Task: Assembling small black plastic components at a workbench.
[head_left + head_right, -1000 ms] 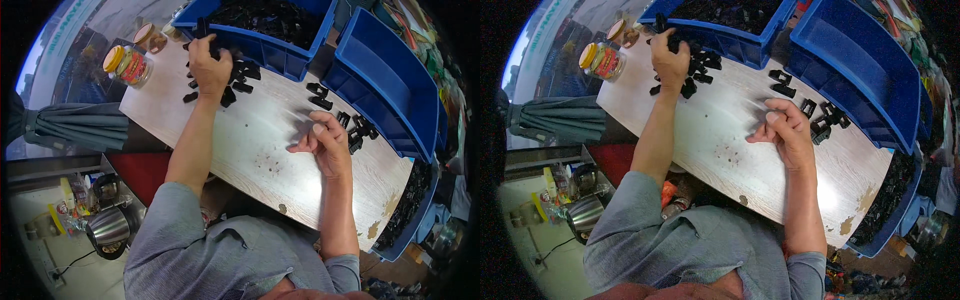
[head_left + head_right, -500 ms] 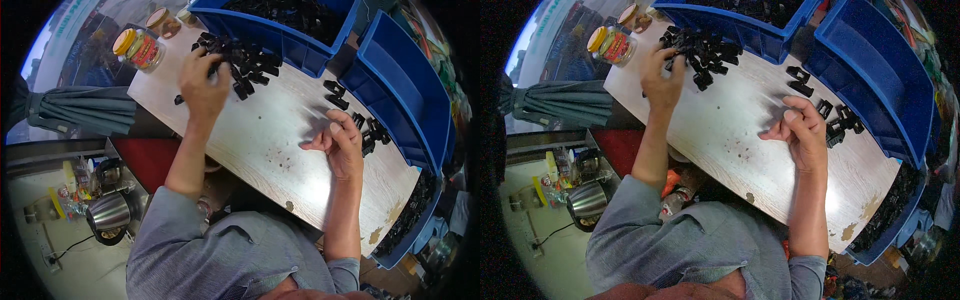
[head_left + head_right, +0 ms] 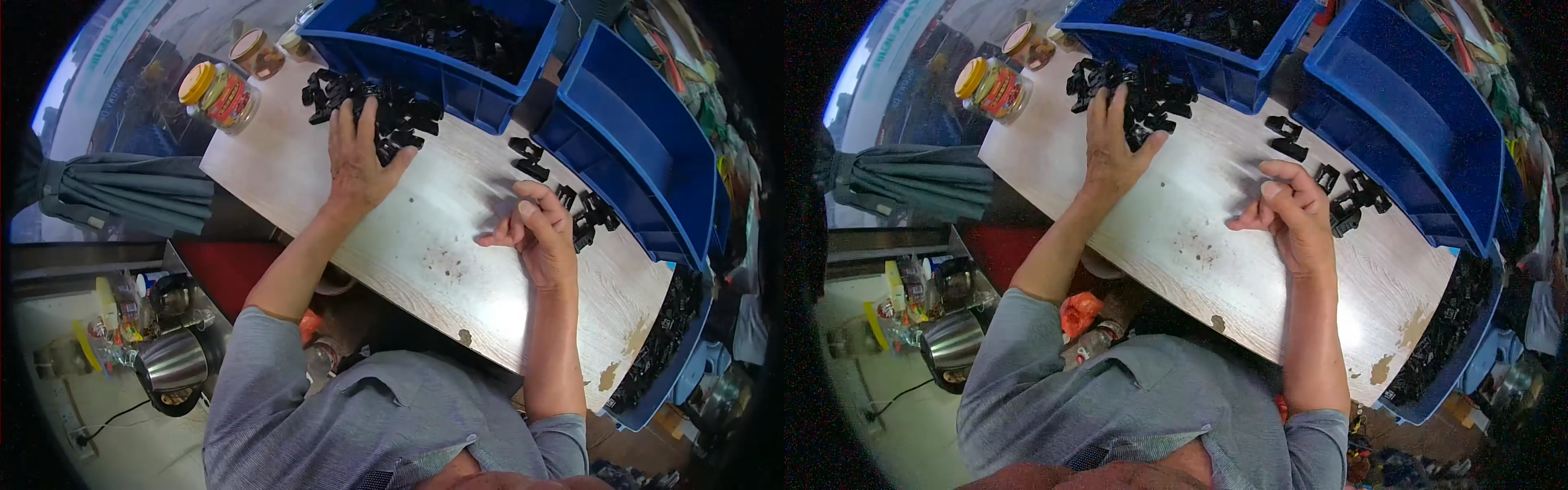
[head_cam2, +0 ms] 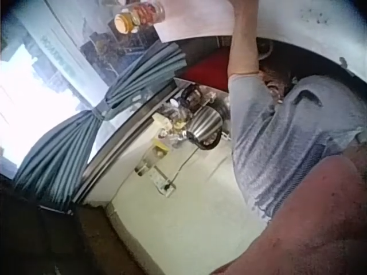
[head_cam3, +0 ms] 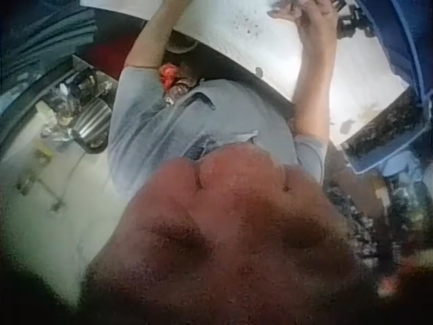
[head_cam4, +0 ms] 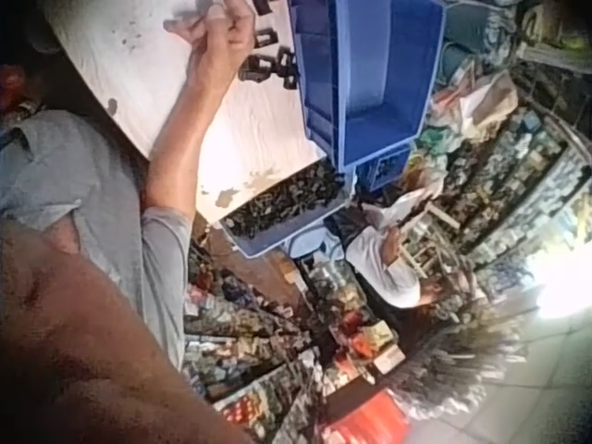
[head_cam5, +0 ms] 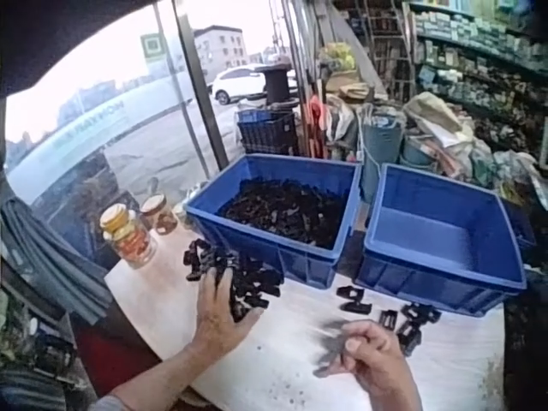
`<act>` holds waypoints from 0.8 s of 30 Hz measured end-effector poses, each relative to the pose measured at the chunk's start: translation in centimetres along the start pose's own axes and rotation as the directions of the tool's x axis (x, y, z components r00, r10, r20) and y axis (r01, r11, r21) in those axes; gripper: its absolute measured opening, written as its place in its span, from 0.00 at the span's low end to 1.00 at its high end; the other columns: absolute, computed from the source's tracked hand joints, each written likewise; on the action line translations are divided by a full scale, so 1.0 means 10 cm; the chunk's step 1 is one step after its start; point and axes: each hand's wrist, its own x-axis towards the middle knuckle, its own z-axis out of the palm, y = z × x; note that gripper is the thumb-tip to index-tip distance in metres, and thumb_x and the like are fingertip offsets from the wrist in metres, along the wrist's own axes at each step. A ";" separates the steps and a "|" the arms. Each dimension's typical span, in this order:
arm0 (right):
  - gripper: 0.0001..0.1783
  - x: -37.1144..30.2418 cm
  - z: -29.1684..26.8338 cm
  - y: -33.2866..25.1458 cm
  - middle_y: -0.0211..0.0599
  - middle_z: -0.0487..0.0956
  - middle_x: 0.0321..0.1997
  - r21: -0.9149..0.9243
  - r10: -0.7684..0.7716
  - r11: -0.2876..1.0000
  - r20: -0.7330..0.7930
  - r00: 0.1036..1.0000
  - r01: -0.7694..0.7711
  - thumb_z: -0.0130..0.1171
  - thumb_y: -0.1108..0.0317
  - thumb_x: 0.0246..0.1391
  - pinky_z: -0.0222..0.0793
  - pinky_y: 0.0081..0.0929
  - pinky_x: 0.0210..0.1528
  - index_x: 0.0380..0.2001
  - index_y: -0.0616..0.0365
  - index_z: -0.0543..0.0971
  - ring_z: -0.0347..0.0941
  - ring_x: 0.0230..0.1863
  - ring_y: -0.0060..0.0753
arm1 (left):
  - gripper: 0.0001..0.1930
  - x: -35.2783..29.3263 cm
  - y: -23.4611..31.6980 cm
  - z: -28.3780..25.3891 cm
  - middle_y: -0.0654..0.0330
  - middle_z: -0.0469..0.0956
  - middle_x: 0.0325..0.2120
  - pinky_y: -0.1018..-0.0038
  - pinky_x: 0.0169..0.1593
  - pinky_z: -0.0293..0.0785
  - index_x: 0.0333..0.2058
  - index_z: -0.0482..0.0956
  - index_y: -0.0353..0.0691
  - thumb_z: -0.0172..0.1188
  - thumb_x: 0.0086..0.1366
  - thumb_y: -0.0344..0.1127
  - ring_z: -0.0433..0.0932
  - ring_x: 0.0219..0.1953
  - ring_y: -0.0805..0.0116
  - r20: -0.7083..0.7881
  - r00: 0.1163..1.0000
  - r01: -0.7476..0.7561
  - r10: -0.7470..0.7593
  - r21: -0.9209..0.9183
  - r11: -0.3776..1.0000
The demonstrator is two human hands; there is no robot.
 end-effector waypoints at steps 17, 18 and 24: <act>0.16 0.00 0.00 0.00 0.37 0.72 0.20 0.069 0.032 0.997 0.008 0.999 -0.032 0.59 0.69 0.63 0.83 0.61 0.41 0.53 0.61 0.75 0.80 0.29 0.42 | 0.52 2.22 0.32 0.32 0.42 0.71 0.62 0.56 0.65 0.68 0.70 0.62 0.49 0.66 0.51 0.69 0.72 0.62 0.42 0.606 0.723 -0.369 0.331 -0.067 0.927; 0.16 0.00 -0.02 0.00 0.37 0.72 0.20 0.068 0.030 0.997 -0.004 1.000 -0.029 0.59 0.69 0.63 0.83 0.61 0.41 0.53 0.61 0.75 0.80 0.29 0.42 | 0.57 2.30 0.48 0.40 0.43 0.68 0.65 0.57 0.66 0.67 0.71 0.60 0.49 0.68 0.46 0.70 0.69 0.65 0.44 0.762 0.611 -0.344 0.217 0.008 0.939; 0.17 -0.01 -0.01 -0.01 0.37 0.72 0.20 0.087 0.021 0.996 -0.013 1.000 -0.020 0.59 0.69 0.63 0.83 0.61 0.41 0.53 0.61 0.75 0.80 0.29 0.43 | 0.54 2.44 0.52 0.87 0.40 0.67 0.63 0.51 0.63 0.72 0.72 0.58 0.54 0.67 0.48 0.66 0.72 0.62 0.41 0.862 0.490 -0.413 0.135 0.093 0.906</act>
